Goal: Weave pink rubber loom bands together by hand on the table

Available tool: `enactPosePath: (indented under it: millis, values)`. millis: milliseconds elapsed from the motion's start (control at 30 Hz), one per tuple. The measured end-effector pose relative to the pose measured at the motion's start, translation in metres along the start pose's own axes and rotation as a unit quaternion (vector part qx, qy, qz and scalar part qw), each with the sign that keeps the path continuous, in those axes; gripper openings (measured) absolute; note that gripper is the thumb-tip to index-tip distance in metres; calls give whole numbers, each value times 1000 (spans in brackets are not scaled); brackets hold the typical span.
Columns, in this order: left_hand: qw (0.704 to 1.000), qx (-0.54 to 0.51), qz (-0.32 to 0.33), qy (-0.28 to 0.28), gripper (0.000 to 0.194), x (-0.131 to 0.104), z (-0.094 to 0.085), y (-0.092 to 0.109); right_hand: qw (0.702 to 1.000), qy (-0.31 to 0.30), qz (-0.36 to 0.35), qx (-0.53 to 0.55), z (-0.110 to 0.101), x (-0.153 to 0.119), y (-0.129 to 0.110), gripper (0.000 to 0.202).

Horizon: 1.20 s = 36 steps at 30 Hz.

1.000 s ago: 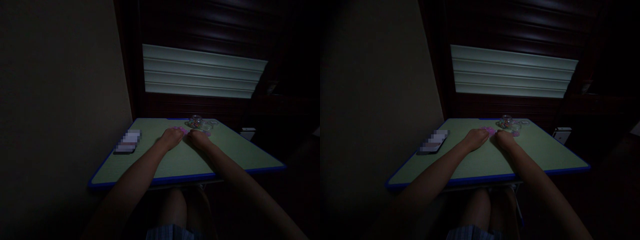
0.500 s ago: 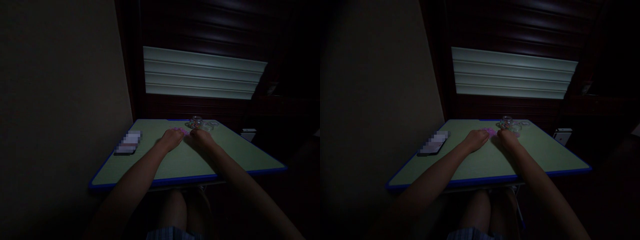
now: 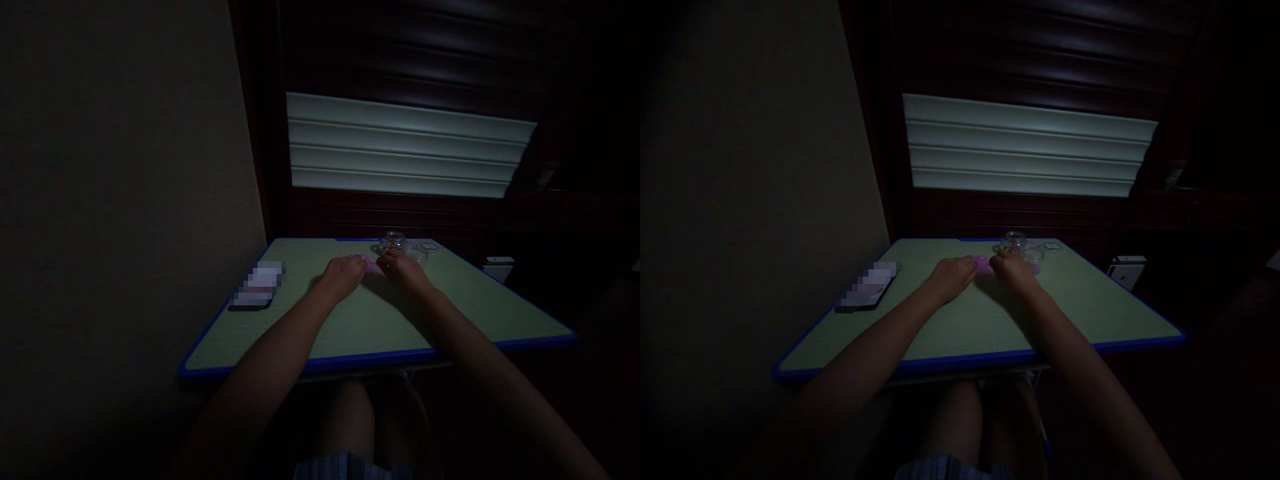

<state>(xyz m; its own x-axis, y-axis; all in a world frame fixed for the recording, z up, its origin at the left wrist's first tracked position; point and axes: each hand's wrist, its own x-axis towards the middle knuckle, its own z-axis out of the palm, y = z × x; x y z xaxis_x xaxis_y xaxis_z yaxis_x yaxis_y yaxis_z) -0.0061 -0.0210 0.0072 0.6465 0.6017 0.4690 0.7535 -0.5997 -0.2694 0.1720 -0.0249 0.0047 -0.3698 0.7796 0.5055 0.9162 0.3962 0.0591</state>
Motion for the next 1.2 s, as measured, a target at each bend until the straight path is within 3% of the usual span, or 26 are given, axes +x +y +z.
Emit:
enactPosePath:
  millis: [867, 1200]
  values:
    - [1000, 6, -22, 1, 24, 2, 3, -2, 997, 2, -18, 78, -2, -1, -6, 22]
    - [1000, 8, 16, 0, 20, 1, 0, 0, 996, 6, -26, 82, 0, -1, -4, 23]
